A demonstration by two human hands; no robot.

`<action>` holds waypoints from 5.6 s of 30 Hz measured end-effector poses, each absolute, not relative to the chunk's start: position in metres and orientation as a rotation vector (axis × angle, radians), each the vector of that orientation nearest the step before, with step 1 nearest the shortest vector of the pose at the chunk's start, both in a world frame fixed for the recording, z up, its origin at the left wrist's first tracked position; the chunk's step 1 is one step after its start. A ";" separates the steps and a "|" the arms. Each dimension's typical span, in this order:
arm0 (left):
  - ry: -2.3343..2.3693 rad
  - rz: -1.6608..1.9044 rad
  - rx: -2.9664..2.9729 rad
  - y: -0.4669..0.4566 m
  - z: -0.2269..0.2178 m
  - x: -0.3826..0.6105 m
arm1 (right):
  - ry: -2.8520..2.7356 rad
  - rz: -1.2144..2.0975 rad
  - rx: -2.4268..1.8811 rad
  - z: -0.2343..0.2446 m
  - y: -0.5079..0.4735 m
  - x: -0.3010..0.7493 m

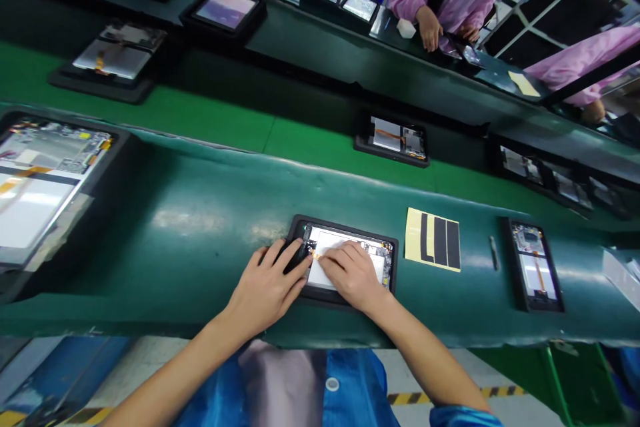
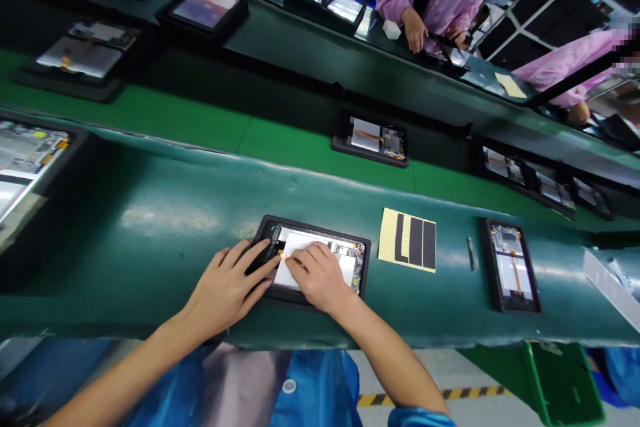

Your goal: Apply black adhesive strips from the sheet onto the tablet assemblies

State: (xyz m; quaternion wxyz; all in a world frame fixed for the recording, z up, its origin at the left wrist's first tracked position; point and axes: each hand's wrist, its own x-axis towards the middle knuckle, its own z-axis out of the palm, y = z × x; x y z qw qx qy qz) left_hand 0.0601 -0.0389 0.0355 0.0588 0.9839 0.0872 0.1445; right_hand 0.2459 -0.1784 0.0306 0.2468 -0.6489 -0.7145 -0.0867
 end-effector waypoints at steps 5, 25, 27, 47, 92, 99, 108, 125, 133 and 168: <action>0.256 0.385 3.023 -0.039 0.037 0.059 | -1.931 -0.222 -1.793 0.031 -0.179 0.244; 0.311 0.336 3.035 -0.042 0.036 0.058 | -2.049 -0.128 -1.822 0.032 -0.177 0.251; 0.315 0.347 3.010 -0.042 0.035 0.057 | -2.090 -0.115 -1.844 0.036 -0.178 0.250; 0.288 0.342 2.901 -0.035 0.026 0.047 | -2.159 -0.001 -1.881 0.039 -0.181 0.247; 0.506 0.519 1.845 -0.038 0.053 0.040 | -1.646 0.156 -1.718 0.080 -0.165 0.225; 0.596 0.742 2.216 -0.032 0.033 0.038 | -1.589 0.504 -1.904 0.055 -0.164 0.226; 0.399 0.559 2.521 -0.036 0.024 0.036 | -1.597 0.334 -2.040 0.042 -0.158 0.233; 0.243 0.347 2.801 -0.034 0.019 0.050 | -1.501 0.199 -2.015 0.040 -0.154 0.240; 0.317 0.379 2.745 -0.035 0.016 0.056 | -1.697 0.122 -1.936 0.059 -0.208 0.241; 1.043 0.073 2.950 0.205 0.079 0.163 | -1.469 -0.086 -2.237 0.013 -0.139 0.289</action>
